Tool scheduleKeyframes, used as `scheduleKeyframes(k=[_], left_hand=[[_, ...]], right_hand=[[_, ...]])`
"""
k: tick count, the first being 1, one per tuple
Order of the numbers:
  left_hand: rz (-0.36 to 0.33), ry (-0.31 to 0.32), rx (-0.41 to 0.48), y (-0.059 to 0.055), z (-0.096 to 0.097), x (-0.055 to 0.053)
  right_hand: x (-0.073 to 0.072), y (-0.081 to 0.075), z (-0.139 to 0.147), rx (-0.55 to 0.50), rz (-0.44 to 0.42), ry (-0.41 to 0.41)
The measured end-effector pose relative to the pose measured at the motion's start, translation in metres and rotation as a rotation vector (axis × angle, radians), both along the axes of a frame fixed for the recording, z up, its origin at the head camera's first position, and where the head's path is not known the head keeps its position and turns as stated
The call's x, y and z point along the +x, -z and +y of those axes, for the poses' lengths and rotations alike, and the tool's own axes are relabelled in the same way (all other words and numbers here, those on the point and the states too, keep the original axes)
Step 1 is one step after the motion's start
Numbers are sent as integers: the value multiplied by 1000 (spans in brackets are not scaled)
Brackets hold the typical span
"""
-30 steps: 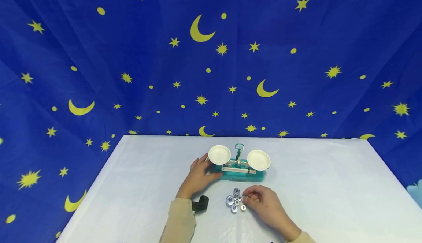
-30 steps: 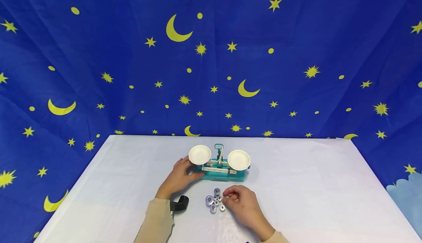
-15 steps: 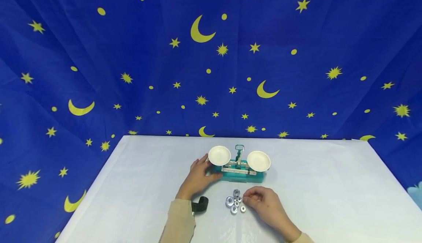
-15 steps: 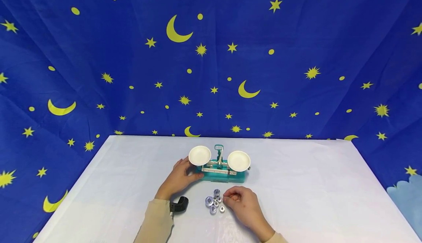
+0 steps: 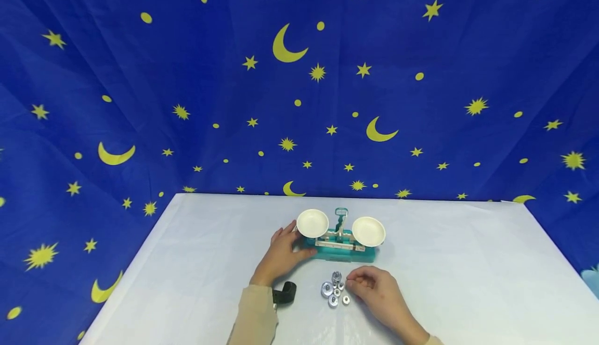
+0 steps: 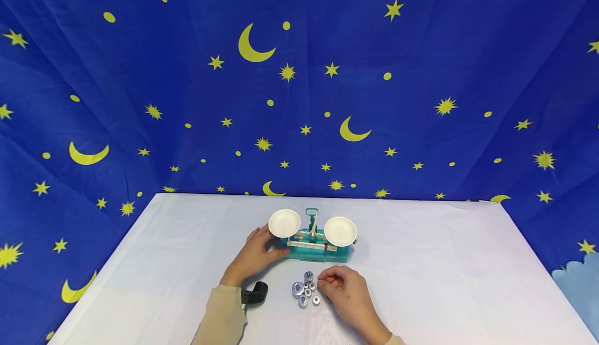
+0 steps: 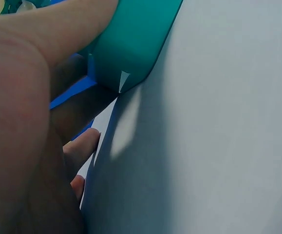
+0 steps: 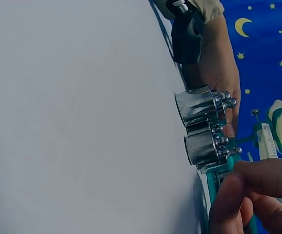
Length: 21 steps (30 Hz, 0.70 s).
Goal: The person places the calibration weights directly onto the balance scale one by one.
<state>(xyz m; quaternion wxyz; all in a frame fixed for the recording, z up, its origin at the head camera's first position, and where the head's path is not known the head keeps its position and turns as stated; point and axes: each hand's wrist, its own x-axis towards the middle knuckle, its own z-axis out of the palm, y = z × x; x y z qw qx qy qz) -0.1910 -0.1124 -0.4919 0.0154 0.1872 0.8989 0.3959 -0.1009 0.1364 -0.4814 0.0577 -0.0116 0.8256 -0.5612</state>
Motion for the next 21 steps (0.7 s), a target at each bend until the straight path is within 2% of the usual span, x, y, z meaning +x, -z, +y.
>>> scheduleKeyframes(k=[9,21], left_hand=[[0,-4,1,0,0,1],[-2,-8,-6,2,0,0]], right_hand=[[2,-6,-1,35,55,17],[-1,-19,0,70,78,47]])
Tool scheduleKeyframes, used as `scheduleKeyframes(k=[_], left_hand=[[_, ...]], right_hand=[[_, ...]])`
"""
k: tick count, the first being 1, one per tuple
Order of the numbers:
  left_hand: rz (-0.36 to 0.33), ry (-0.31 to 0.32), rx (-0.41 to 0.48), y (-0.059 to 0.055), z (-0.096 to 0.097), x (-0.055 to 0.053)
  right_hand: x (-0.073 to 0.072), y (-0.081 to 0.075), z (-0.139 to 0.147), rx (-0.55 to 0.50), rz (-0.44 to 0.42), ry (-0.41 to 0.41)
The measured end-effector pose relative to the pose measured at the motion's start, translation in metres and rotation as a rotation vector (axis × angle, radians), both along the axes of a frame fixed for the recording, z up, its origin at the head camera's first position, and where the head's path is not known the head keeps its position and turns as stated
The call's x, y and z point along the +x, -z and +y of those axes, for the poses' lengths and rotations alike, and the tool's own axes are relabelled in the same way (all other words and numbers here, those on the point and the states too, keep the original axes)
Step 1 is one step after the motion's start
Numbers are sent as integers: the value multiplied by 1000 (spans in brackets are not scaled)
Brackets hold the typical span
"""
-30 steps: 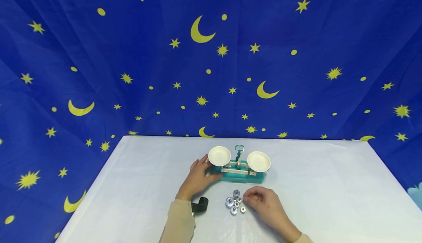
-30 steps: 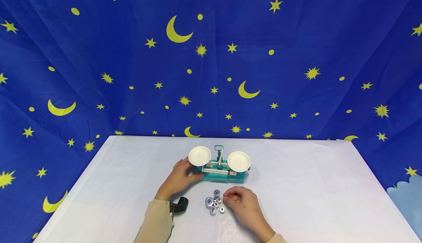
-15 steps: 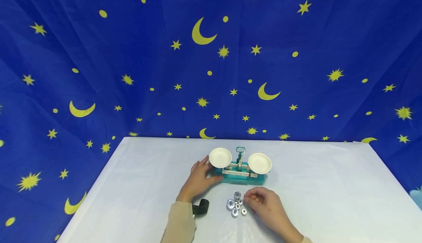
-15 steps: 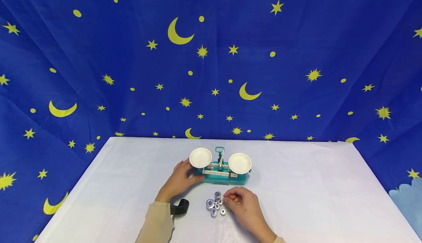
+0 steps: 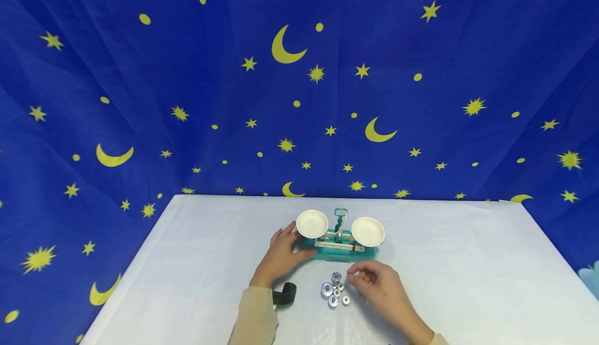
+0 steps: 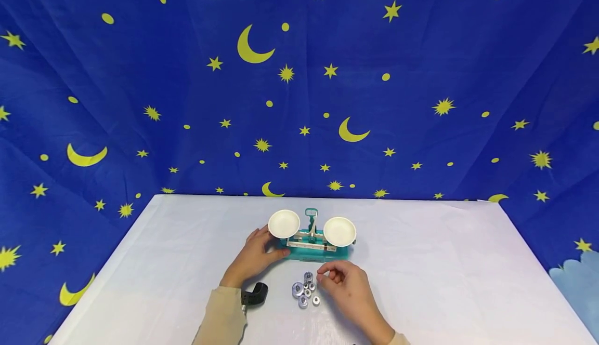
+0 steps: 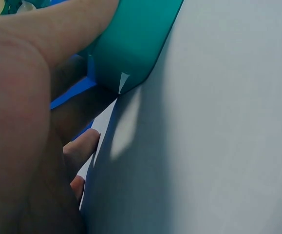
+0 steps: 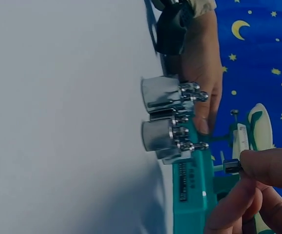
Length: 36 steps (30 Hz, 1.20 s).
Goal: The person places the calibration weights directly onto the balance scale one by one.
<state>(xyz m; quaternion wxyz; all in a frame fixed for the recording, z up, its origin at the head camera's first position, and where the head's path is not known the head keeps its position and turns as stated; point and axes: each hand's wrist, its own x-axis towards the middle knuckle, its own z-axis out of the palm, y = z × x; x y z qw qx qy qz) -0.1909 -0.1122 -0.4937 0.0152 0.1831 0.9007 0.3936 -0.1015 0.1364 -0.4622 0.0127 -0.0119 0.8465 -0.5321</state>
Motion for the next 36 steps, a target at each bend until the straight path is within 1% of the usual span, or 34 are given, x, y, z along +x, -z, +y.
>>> scheduleKeyframes(k=[8,12,20,26,31,36], left_hand=[[7,3,0,-1,0,1],[0,3,-9,-1,0,1],[-15,2,3,-4,1,2],[-22,-3,5,-4,1,1],[-20,-5,-3,-2,2,0],[-14,-1,1,-2,1,1]], right_hand=[[-5,-12,-1,-23,29,-4],[-8,-20,0,-26,23,13],[-13,-32,3,-46,63,56],[-14,-38,3,-59,66,70],[-15,-45,3,-50,100,79],[-18,-50,4,-37,138,90]])
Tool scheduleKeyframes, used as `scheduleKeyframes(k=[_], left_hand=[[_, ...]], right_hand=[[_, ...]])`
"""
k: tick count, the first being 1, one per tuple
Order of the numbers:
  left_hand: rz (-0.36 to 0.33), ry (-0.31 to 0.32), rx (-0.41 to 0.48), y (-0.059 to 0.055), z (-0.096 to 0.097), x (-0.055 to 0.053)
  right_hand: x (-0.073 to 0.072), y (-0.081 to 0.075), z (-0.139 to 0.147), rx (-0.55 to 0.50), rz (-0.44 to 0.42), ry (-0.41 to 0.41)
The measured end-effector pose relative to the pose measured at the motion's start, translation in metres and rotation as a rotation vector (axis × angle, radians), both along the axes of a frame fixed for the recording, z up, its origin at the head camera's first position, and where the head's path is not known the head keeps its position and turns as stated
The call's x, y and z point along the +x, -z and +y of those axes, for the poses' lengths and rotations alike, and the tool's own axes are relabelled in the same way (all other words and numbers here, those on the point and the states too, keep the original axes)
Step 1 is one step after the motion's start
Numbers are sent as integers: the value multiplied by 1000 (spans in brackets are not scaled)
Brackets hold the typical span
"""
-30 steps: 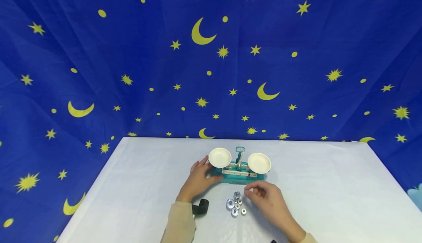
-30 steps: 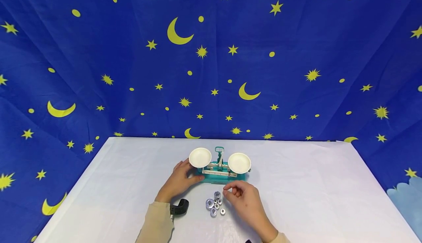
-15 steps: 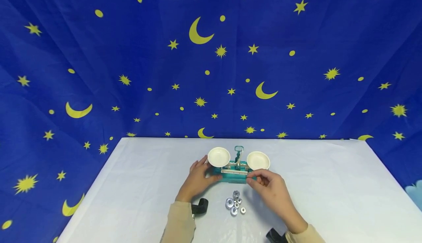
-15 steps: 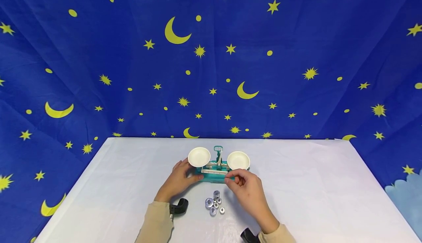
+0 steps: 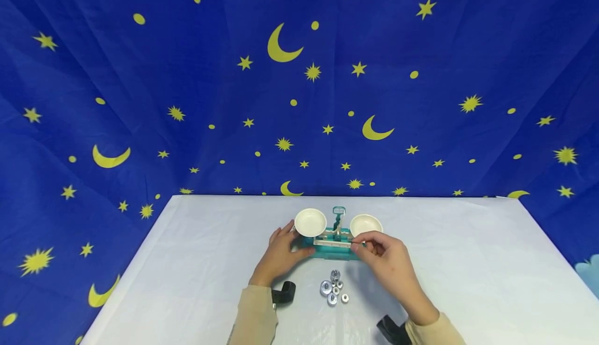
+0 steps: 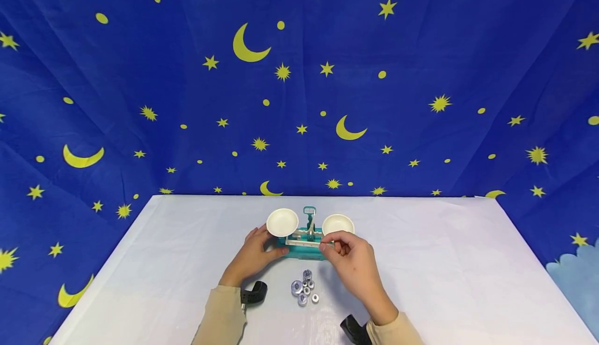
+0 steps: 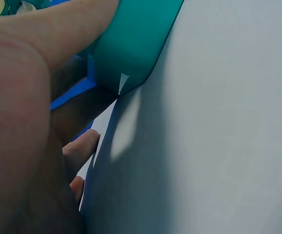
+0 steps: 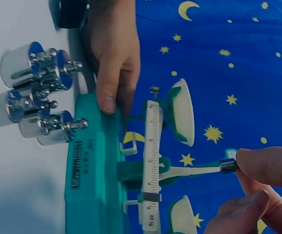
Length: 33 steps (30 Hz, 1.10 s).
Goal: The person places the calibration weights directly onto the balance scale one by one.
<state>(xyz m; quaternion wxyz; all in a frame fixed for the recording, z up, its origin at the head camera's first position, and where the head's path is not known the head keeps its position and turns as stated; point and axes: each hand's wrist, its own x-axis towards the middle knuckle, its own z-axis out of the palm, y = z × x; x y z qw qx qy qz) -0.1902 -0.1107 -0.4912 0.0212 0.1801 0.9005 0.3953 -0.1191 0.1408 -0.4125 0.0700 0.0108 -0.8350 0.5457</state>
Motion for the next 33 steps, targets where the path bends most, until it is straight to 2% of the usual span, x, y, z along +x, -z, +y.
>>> scheduleKeyframes(k=[15,33], left_hand=[[-1,3,9,-1,-1,1],[-9,3,13,-2,0,1]], right_hand=[[-15,-12,4,26,49,53],[-33,-8,3,49,62,81]])
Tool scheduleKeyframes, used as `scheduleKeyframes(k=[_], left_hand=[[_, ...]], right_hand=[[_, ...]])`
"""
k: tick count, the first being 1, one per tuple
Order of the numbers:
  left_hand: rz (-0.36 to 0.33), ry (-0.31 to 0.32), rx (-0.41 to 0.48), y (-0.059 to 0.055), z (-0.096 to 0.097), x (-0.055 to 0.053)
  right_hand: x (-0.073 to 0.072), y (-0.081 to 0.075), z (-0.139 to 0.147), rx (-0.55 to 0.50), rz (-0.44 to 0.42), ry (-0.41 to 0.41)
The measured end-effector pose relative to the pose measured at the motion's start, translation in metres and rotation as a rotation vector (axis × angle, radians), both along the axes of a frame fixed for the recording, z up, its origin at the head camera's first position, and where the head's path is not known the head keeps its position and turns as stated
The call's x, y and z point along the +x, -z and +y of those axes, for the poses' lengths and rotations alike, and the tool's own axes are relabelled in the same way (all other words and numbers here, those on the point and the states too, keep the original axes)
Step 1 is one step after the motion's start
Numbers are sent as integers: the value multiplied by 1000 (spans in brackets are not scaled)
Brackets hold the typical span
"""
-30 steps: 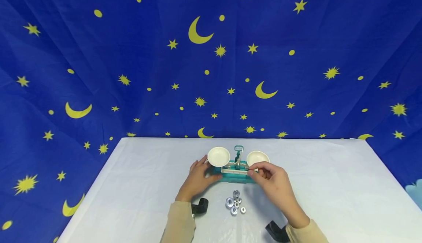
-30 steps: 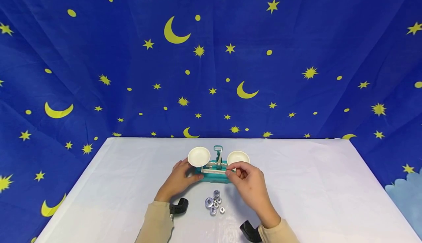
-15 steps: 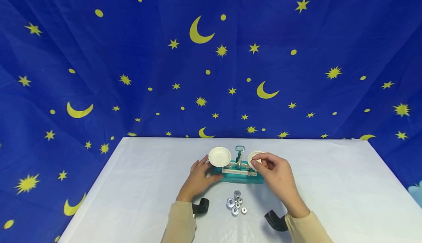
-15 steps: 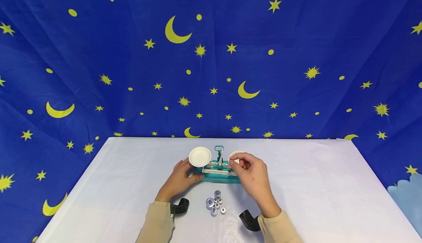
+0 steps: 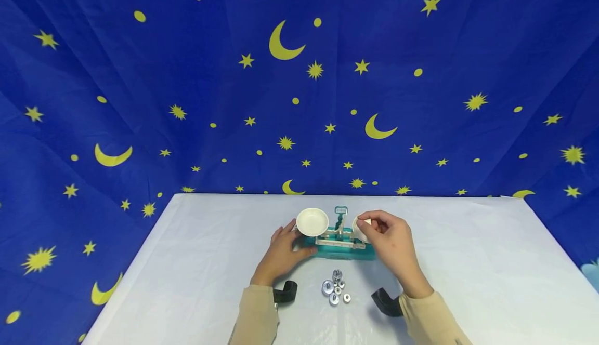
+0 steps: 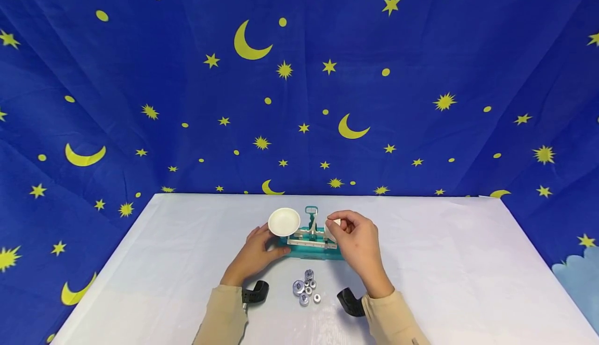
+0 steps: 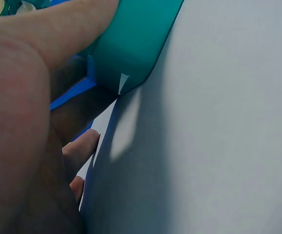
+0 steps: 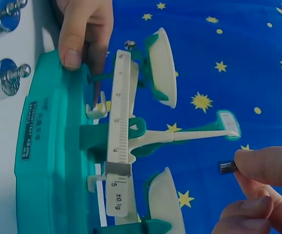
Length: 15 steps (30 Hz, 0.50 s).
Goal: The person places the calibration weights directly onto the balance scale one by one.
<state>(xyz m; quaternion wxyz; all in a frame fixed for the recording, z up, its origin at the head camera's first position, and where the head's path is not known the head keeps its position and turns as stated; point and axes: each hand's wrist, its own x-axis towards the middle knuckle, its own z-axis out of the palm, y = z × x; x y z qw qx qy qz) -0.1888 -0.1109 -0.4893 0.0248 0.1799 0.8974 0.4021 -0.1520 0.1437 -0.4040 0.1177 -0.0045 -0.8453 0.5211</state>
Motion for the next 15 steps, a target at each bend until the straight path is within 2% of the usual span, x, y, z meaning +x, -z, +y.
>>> scheduleKeyframes(k=[9,15], left_hand=[[17,7,-10,0,-1,0],[13,8,-17,1,-2,0]], right_hand=[[-7,4,2,32,17,13],[-8,9,3,98,89,42]])
